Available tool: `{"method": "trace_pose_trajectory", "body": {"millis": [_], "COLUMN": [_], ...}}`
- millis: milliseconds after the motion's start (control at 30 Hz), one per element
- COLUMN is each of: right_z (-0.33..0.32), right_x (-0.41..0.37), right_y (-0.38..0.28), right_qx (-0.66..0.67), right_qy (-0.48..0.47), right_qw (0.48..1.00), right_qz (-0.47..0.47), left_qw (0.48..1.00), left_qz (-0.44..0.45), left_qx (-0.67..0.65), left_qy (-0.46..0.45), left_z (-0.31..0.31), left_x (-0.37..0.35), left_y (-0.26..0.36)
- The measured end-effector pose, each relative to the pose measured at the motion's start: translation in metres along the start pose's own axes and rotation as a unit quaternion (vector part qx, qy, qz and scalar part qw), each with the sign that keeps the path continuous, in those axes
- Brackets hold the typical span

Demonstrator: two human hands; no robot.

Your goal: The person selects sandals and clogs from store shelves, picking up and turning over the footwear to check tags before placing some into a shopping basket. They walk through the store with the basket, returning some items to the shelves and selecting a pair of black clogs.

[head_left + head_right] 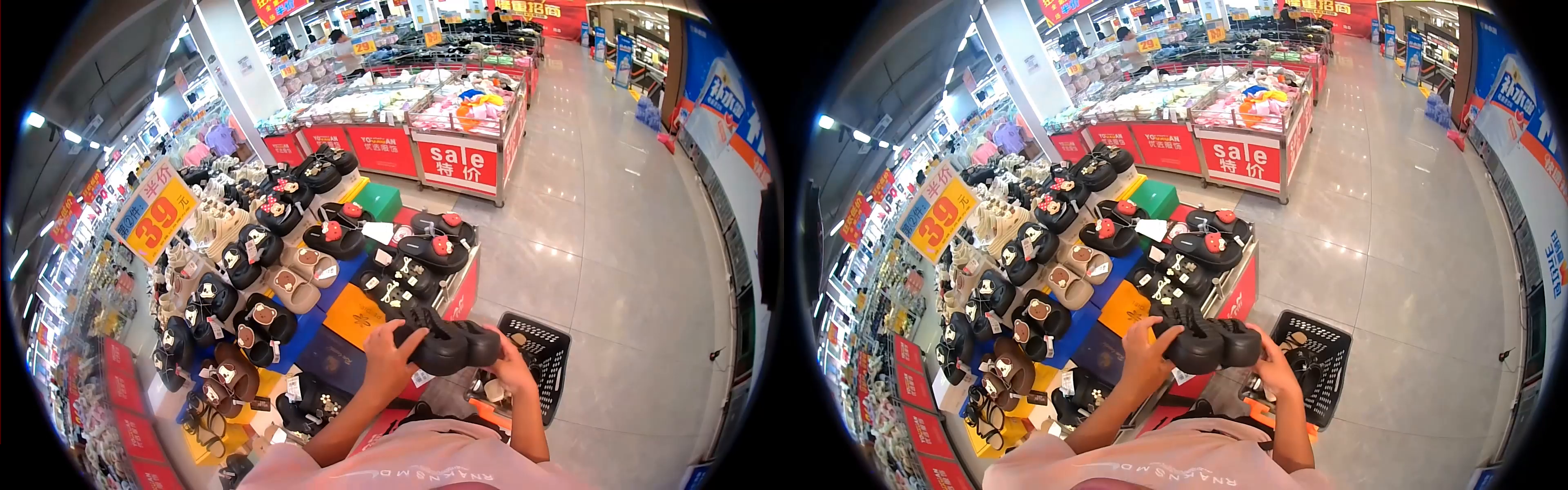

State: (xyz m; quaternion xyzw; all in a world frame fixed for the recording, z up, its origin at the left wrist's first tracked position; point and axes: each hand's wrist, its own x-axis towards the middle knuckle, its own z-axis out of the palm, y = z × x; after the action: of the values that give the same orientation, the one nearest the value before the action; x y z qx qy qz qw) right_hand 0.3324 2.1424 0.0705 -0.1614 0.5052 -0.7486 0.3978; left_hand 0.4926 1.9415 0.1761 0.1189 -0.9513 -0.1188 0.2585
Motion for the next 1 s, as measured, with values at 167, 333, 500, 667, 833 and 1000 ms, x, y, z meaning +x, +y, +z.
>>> {"method": "trace_pose_trajectory", "body": {"millis": [167,333,500,667,833,1000], "right_z": [-0.053,-0.067,-0.08,-0.105,-0.105,-0.109], "right_x": [-0.056,-0.065,-0.084,-0.112,-0.139,-0.158], "right_y": [0.021,0.072,0.08,0.045,-0.015,-0.023], "right_qx": [0.44,0.514,0.532,0.471,0.333,0.072], "right_qy": [-0.028,0.079,0.087,0.167,0.212,0.337], "right_qw": [0.896,0.854,0.834,0.844,0.88,0.885], "right_qz": [0.047,0.003,-0.118,-0.195,-0.266,-0.312], "left_qw": [0.993,0.96,0.938,0.902,0.857,0.752], "left_qz": [0.108,0.271,0.342,0.268,0.004,-0.153], "left_qx": [-0.002,0.045,-0.027,-0.299,-0.502,-0.568], "left_qy": [-0.047,-0.061,-0.048,-0.161,-0.112,-0.3], "left_z": [0.015,0.04,0.063,0.071,0.093,0.095], "left_x": [0.018,0.021,0.02,0.021,0.01,0.028], "left_y": [0.069,0.121,0.15,0.168,0.192,0.185]}}
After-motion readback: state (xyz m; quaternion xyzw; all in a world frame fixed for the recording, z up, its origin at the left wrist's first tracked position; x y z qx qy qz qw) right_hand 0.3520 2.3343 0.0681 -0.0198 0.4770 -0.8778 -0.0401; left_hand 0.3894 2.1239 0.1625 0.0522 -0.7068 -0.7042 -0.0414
